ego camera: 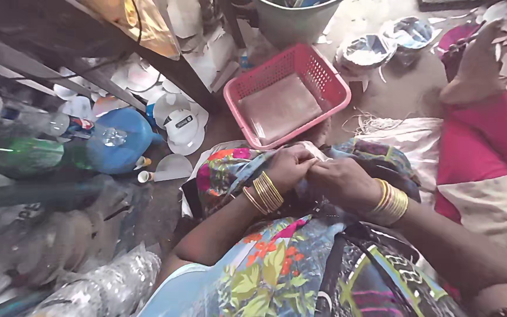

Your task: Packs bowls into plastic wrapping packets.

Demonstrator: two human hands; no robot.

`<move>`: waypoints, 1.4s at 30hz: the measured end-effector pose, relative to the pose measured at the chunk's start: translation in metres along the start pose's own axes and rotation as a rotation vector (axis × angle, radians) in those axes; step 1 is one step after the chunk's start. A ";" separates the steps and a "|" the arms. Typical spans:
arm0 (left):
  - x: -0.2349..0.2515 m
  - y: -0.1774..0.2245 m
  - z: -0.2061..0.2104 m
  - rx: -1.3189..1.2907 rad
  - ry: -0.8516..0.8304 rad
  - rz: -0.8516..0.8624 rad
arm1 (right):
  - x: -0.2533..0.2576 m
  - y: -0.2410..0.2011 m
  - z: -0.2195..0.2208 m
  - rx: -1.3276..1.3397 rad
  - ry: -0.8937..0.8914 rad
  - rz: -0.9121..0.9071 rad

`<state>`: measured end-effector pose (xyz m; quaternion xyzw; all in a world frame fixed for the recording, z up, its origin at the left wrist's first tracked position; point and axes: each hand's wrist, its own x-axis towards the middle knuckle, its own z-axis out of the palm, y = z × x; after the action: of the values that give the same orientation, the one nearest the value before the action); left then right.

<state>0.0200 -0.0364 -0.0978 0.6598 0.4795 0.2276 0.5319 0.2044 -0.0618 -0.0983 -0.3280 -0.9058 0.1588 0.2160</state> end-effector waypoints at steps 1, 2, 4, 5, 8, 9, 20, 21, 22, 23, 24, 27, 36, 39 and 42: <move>0.002 -0.005 0.001 -0.068 -0.047 -0.001 | -0.001 0.007 -0.002 0.158 -0.005 0.057; 0.004 -0.011 0.002 -0.171 -0.091 -0.003 | -0.003 0.015 -0.003 0.355 -0.016 0.135; 0.006 -0.019 0.002 -0.342 -0.142 -0.013 | -0.007 0.030 0.002 0.755 -0.002 0.308; 0.006 -0.021 0.002 -0.372 -0.148 -0.017 | -0.008 0.033 0.003 0.919 0.006 0.414; 0.010 -0.031 0.004 -0.389 -0.145 0.008 | -0.008 0.033 0.004 1.196 0.013 0.673; 0.012 -0.035 0.005 -0.382 -0.140 0.023 | -0.008 0.035 0.006 1.238 0.012 0.720; 0.009 -0.057 0.035 -0.372 0.124 0.037 | -0.023 0.043 0.017 0.973 0.198 0.714; 0.009 -0.057 0.034 -0.382 0.115 0.040 | -0.024 0.041 0.020 0.874 0.205 0.657; 0.008 -0.056 0.034 -0.388 0.107 0.042 | -0.025 0.038 0.024 0.793 0.217 0.605; 0.008 -0.055 0.035 -0.391 0.107 0.045 | -0.025 0.037 0.028 0.723 0.226 0.567; 0.008 -0.055 0.034 -0.386 0.113 0.048 | -0.024 0.037 0.031 0.660 0.223 0.546; 0.004 -0.052 0.033 -0.340 0.144 0.055 | -0.022 0.035 0.034 0.479 0.197 0.500; 0.005 -0.050 0.026 -0.015 0.162 0.118 | -0.013 0.012 0.050 0.035 0.319 0.384; -0.002 -0.043 0.038 0.182 0.265 0.183 | -0.012 0.008 0.049 -0.024 0.263 0.401; -0.005 -0.042 0.054 0.307 0.445 0.269 | -0.008 0.010 0.044 -0.079 0.187 0.426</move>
<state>0.0455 -0.0679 -0.1532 0.7240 0.5214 0.3599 0.2728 0.1933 -0.0663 -0.1421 -0.5333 -0.7976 0.1342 0.2478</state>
